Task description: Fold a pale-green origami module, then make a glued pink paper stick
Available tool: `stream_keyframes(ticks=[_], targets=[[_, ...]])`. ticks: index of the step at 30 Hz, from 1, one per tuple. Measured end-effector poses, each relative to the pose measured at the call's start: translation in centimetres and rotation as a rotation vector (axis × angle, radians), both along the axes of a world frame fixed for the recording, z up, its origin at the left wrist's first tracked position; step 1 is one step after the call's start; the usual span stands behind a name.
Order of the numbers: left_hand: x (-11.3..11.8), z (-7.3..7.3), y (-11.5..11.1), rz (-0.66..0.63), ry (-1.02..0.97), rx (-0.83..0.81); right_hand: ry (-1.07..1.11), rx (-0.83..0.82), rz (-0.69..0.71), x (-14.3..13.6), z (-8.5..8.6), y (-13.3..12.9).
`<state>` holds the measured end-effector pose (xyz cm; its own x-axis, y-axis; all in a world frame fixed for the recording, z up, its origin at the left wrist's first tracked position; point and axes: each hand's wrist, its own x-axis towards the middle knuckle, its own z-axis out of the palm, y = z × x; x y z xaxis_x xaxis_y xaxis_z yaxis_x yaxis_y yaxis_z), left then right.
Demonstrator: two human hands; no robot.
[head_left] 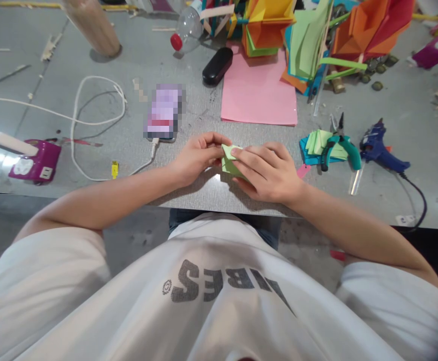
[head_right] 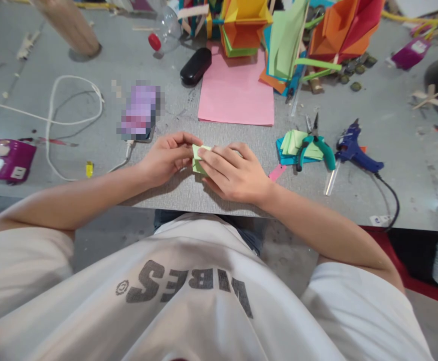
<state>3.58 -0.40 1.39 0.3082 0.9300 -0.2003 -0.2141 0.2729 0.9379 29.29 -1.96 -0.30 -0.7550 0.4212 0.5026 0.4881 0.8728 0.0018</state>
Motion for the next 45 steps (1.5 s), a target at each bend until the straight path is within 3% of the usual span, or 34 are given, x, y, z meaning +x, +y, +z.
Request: stream_keyframes(ticks=[3, 12, 23, 34, 39, 45], targets=[[0.0, 0.2, 0.0, 0.017, -0.036, -0.019, -0.018, -0.026, -0.009, 0.1, -0.2, 0.1], [-0.2, 0.4, 0.2, 0.071, 0.075, -0.008, 0.082, 0.16, 0.062, -0.1, -0.1, 0.2], [-0.4, 0.5, 0.3, 0.036, -0.042, 0.027, 0.077, 0.041, -0.016, 0.4, -0.6, 0.5], [-0.9, -0.1, 0.3, -0.078, -0.157, -0.037, 0.039, 0.062, -0.069, -0.2, -0.1, 0.4], [-0.6, -0.9, -0.5, -0.059, -0.02, 0.192, -0.012, 0.056, -0.117, -0.8, -0.4, 0.3], [0.2, -2.4, -0.8, 0.071, 0.136, 0.466, -0.047, -0.01, -0.151, -1.4, -0.1, -0.3]])
